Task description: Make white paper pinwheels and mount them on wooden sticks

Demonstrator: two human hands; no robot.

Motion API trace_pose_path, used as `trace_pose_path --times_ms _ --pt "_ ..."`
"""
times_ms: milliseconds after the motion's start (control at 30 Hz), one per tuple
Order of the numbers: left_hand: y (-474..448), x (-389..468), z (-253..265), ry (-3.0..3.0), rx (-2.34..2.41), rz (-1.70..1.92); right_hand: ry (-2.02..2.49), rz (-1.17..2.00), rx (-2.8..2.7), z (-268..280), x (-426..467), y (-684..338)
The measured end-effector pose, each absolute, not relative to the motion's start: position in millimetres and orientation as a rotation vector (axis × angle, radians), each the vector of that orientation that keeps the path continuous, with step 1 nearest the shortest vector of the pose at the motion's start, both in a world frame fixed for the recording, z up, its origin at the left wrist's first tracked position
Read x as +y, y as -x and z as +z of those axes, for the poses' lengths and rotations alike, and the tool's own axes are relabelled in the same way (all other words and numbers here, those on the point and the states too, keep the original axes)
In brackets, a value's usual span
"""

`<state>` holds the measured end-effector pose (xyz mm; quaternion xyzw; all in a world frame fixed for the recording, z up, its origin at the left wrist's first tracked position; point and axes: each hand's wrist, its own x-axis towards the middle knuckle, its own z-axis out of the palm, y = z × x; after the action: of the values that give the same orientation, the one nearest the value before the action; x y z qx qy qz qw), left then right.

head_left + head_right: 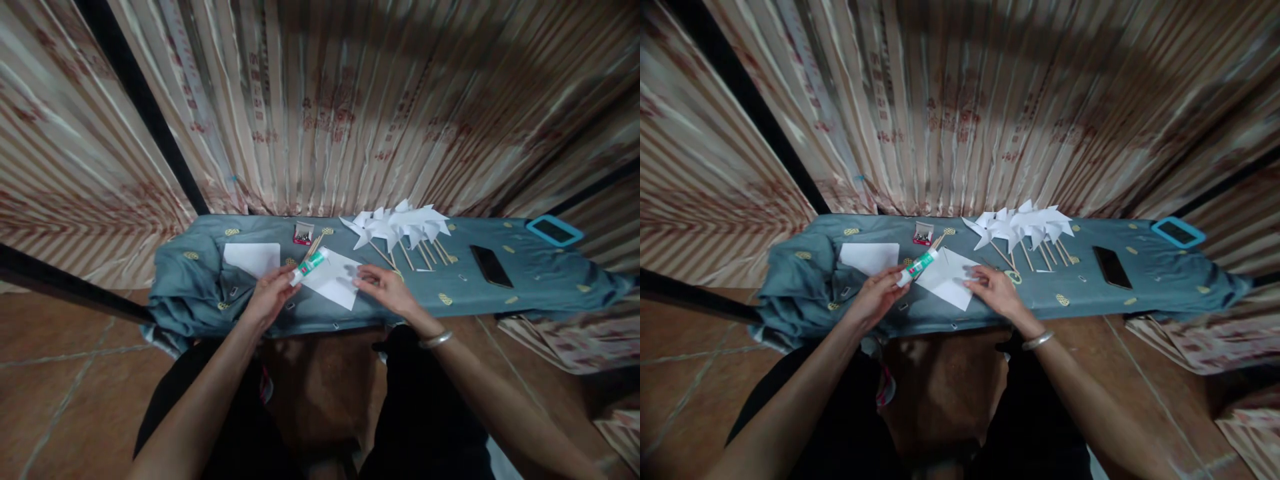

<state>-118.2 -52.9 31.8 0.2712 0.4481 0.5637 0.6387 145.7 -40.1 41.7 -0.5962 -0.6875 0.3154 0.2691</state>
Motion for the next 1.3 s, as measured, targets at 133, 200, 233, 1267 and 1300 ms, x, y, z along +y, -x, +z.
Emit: trace_pose_path --times_ms 133,200,233,1267,1300 --pt "93 -76 30 -0.651 0.961 1.14 1.053 1.635 -1.031 32 -56 -95" --pt "87 -79 26 -0.712 0.981 1.163 0.929 1.711 -0.812 30 -57 -82" --pt "85 -79 24 -0.755 1.001 1.188 0.895 1.731 -0.727 30 -56 -79" --pt "138 18 -9 -1.797 1.862 0.988 0.869 1.692 -0.284 17 -30 -126" --pt "136 20 -9 -1.836 1.895 0.96 0.87 1.685 -0.273 17 -31 -127"
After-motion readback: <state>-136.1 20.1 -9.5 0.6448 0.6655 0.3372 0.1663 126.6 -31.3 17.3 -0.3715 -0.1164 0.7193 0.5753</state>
